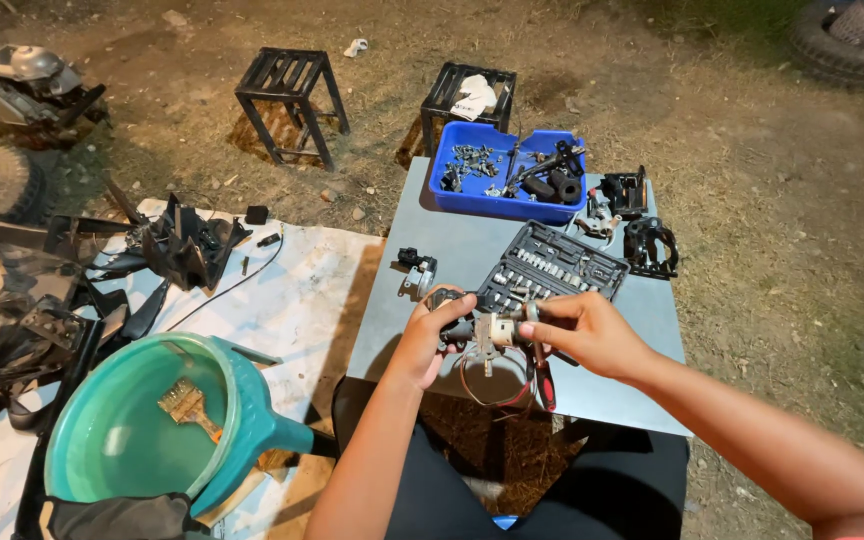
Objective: The person sits at an outdoor table at night and works on a small motorcycle component, turning it over and manipulating its parts by hand. They pick up a socket wrench from an open socket set and use it on the component, setting the wrench back down and continuing to handle the part and its wiring.
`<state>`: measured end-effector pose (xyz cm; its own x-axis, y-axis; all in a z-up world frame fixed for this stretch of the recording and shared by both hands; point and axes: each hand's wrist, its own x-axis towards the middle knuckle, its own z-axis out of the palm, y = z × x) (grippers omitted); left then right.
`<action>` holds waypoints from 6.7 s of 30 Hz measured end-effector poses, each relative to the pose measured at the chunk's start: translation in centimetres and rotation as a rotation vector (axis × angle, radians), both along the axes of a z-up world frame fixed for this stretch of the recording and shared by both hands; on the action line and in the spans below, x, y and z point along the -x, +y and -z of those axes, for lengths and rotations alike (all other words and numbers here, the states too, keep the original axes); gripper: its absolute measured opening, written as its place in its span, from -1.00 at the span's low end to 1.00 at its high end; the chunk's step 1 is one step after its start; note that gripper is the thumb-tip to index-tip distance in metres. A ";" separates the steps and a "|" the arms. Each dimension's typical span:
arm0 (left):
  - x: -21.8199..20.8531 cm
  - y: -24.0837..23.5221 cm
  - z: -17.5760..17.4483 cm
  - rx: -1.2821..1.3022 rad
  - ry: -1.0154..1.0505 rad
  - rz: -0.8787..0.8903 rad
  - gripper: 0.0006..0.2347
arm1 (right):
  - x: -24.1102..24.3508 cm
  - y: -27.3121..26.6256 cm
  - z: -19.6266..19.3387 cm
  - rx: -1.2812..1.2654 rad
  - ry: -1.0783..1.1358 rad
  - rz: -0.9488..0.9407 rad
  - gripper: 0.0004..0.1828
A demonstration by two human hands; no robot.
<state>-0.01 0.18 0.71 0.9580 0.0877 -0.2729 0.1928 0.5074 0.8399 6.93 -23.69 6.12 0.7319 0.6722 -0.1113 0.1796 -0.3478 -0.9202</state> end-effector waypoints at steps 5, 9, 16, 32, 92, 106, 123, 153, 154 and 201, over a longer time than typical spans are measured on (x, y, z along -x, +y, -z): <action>0.1 0.0 0.3 0.050 -0.021 -0.007 -0.83 | 0.1 0.1 -2.8 -0.002 -0.550 -0.167 -0.62; 0.3 -0.3 0.0 0.040 -0.018 0.012 -0.83 | -2.3 -0.5 -3.1 -0.088 -1.238 -0.435 -0.57; 0.3 -0.4 0.1 0.096 -0.037 0.023 -0.82 | -2.0 -0.5 -2.4 -0.054 -0.966 -0.413 -0.54; 0.3 -0.1 -0.4 -0.005 -0.010 0.010 -0.81 | -1.3 -0.5 -3.6 0.019 -1.182 -0.374 -0.58; -3.4 4.3 13.6 0.152 -0.215 -0.072 -0.77 | -4.4 5.1 5.8 0.021 -0.783 -0.311 -0.57; -2.6 3.6 12.0 -0.830 -0.397 -0.433 -0.73 | -5.2 5.3 8.9 0.049 -0.817 -0.340 -0.54; -0.5 2.8 8.0 -1.232 -0.698 -0.316 -0.76 | -4.8 5.4 10.2 0.047 -0.915 -0.329 -0.52; 0.3 2.9 8.6 -1.163 -0.637 -0.446 -0.89 | 0.2 8.7 13.9 -0.395 -0.130 0.373 -0.55; 0.3 2.9 8.8 -1.162 -0.635 -0.444 -0.89 | 0.1 8.9 13.8 -0.393 -0.128 0.374 -0.55; -0.2 4.7 10.4 -0.972 -0.603 -0.470 -0.83 | -0.8 11.9 7.0 0.181 -0.768 -0.111 -0.71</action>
<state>0.15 4.86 -9.70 0.7287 0.3763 0.5722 -0.3882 -0.4614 0.7978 7.71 -11.76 -0.85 0.5780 0.7655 0.2829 0.7831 -0.4226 -0.4563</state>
